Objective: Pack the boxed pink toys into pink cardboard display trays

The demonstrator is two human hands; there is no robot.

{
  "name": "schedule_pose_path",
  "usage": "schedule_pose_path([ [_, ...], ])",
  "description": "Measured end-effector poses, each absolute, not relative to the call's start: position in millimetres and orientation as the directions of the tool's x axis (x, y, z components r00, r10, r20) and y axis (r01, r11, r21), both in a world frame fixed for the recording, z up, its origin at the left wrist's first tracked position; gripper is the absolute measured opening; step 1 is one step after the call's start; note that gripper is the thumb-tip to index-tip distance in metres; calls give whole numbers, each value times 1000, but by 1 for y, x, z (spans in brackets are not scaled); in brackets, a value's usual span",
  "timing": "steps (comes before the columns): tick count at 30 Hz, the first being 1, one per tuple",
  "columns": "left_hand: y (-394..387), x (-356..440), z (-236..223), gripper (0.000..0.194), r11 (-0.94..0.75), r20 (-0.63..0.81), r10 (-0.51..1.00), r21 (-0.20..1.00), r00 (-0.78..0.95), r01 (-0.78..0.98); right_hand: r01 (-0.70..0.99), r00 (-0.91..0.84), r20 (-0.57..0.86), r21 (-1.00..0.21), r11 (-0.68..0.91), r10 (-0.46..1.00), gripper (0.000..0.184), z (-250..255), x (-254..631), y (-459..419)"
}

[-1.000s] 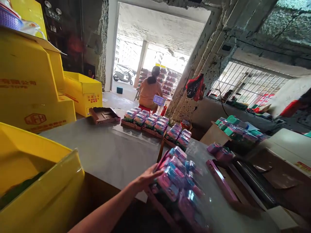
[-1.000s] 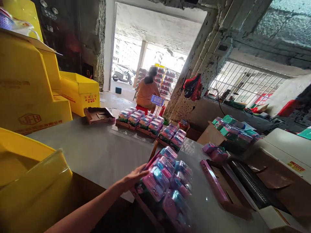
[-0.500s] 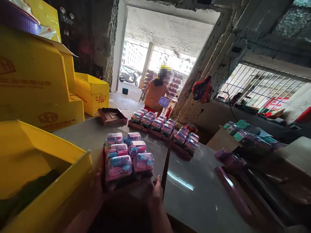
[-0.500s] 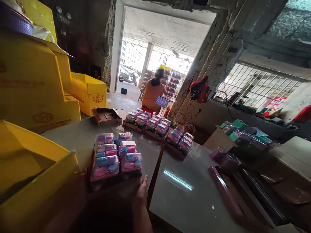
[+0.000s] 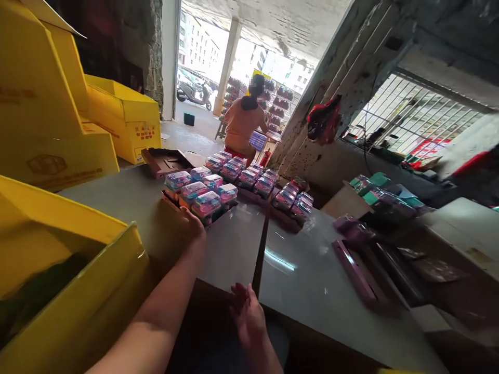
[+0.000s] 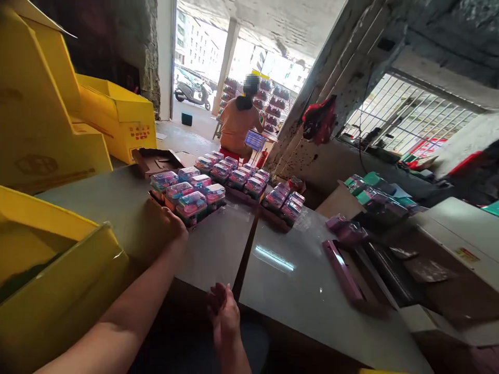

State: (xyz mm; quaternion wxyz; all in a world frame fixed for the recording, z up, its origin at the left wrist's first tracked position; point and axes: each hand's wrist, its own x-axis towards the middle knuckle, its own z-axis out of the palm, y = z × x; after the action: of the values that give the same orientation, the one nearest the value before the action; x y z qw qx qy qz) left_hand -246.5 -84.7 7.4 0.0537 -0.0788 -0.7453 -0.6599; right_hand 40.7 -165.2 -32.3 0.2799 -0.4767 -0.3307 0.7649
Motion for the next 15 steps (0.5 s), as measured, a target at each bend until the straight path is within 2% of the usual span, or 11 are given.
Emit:
schedule_pose_path([
  [2, -80, -229, 0, 54, 111, 168, 31, 979, -985, 170, -86, -368, -554, -780, -620, 747, 57, -35, 50, -173],
  [4, -84, -199, -13, 57, 110, 191, 93, 973, -977, 201, -70, -338, -562, -785, -616, 755, 55, -40, 64, -184],
  [8, -110, -130, -44, 72, 76, 418, 372, 876, -829, 476, -45, -278, -486, -855, -517, 828, 47, -36, 112, -214],
  [10, -120, -110, -54, 70, -8, 529, 519, 788, -671, 615, -10, -215, -384, -918, -396, 898, 40, -24, 145, -231],
  [12, -120, -104, -57, 68, -40, 542, 657, 719, -524, 694, 61, -87, -249, -968, -244, 965, 33, -4, 184, -251],
  [14, -113, -101, -52, 66, 3, 410, 837, 658, -361, 753, 230, 97, -50, -971, -71, 994, 29, 23, 228, -277],
  [15, -111, -97, -46, 66, 32, 313, 911, 595, -268, 803, 359, 196, 77, -933, 2, 978, 28, 38, 251, -294],
])
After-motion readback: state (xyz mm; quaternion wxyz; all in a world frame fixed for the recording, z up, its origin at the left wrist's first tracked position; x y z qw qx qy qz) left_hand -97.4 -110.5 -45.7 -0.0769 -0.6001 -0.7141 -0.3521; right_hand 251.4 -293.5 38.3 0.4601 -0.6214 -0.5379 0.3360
